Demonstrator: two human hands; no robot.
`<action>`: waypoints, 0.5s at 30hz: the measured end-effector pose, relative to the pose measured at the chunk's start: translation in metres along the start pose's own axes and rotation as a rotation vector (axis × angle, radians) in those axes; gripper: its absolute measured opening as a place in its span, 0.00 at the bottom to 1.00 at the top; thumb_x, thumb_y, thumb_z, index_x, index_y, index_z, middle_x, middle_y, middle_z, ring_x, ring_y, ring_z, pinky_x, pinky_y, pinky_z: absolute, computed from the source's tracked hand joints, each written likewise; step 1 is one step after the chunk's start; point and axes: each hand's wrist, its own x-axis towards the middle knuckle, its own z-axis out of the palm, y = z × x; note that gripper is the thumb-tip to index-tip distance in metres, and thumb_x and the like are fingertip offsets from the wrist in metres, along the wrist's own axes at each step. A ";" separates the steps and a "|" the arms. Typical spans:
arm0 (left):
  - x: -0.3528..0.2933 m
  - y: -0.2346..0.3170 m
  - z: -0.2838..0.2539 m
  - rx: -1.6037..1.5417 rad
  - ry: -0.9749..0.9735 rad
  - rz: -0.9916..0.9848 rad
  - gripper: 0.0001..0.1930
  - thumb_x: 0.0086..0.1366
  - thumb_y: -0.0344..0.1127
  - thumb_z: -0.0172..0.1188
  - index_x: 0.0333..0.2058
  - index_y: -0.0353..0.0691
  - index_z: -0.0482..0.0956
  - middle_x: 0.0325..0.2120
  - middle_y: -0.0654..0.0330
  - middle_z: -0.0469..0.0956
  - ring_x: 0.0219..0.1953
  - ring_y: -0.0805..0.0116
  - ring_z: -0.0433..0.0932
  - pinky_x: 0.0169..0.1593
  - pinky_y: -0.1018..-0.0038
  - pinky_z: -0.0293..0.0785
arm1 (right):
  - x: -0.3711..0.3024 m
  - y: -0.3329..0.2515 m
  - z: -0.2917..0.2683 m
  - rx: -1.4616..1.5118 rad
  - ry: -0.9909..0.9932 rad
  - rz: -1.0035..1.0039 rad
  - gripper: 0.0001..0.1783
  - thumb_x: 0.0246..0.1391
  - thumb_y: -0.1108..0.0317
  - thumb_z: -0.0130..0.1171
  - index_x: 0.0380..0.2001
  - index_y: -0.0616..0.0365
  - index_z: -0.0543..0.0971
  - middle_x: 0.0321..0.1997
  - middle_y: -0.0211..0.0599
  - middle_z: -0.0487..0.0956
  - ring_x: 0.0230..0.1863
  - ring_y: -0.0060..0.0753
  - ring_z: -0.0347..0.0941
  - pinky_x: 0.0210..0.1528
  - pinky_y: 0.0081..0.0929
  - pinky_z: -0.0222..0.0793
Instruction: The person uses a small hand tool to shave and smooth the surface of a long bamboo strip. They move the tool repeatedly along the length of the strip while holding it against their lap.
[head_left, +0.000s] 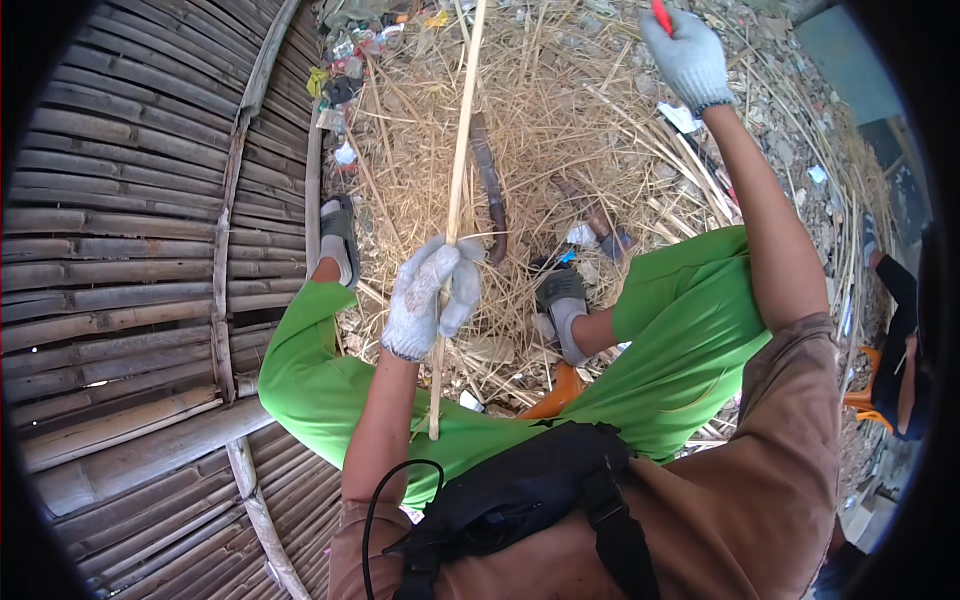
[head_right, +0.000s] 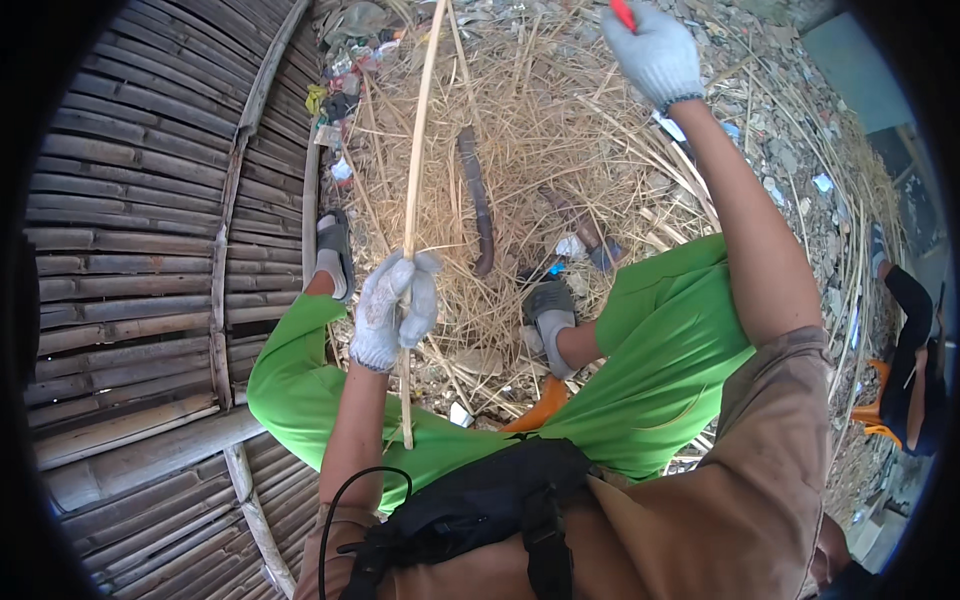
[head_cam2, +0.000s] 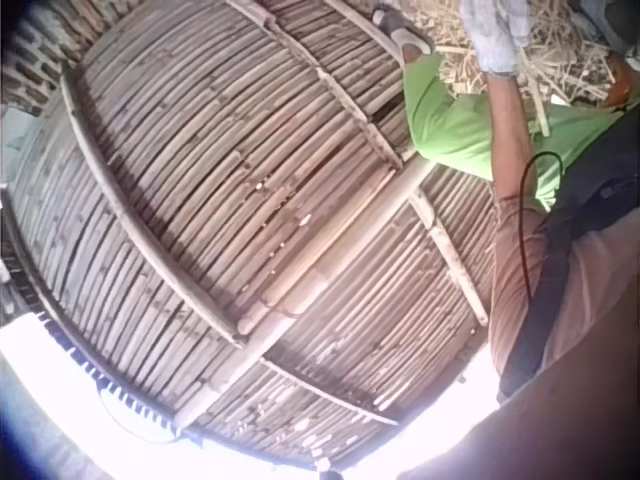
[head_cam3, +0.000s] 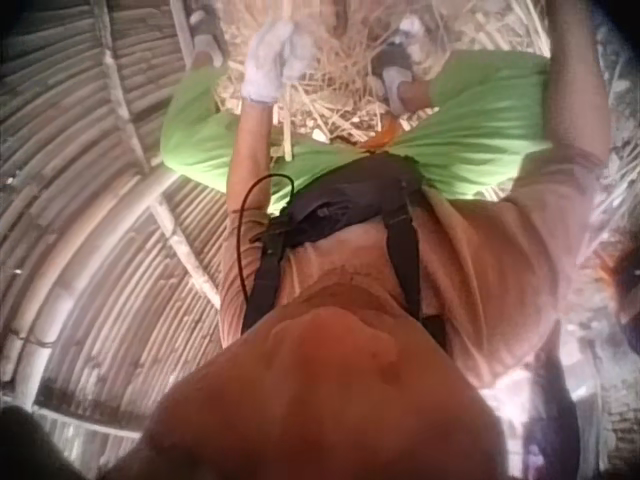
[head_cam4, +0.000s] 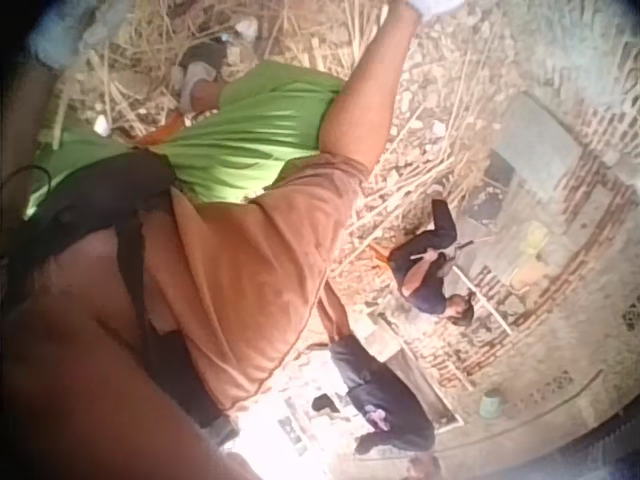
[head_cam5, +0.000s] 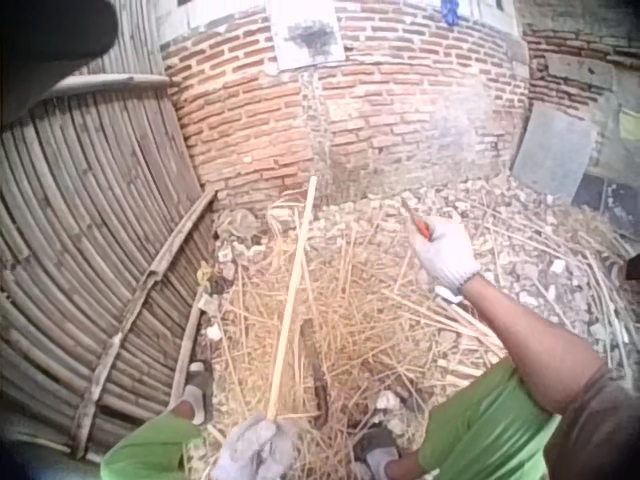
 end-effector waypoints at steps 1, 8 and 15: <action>-0.002 0.000 -0.001 -0.006 0.036 -0.006 0.22 0.81 0.43 0.61 0.54 0.24 0.77 0.18 0.60 0.75 0.10 0.73 0.65 0.13 0.75 0.60 | 0.008 0.004 -0.010 0.027 0.046 0.073 0.19 0.69 0.52 0.64 0.41 0.59 0.87 0.26 0.41 0.81 0.29 0.29 0.70 0.38 0.32 0.73; -0.001 -0.002 -0.007 -0.351 -0.079 -0.095 0.20 0.84 0.44 0.54 0.57 0.30 0.74 0.19 0.59 0.76 0.09 0.70 0.65 0.12 0.74 0.59 | -0.038 -0.014 -0.013 0.366 -0.182 -0.012 0.30 0.70 0.44 0.65 0.62 0.55 0.85 0.47 0.31 0.86 0.44 0.25 0.79 0.48 0.29 0.76; -0.002 -0.025 -0.012 -0.587 -0.164 -0.146 0.20 0.86 0.47 0.48 0.58 0.34 0.75 0.20 0.62 0.74 0.09 0.73 0.64 0.13 0.75 0.59 | -0.170 -0.114 0.049 0.640 -0.919 -0.116 0.29 0.71 0.47 0.65 0.63 0.57 0.83 0.41 0.30 0.85 0.39 0.24 0.81 0.45 0.29 0.80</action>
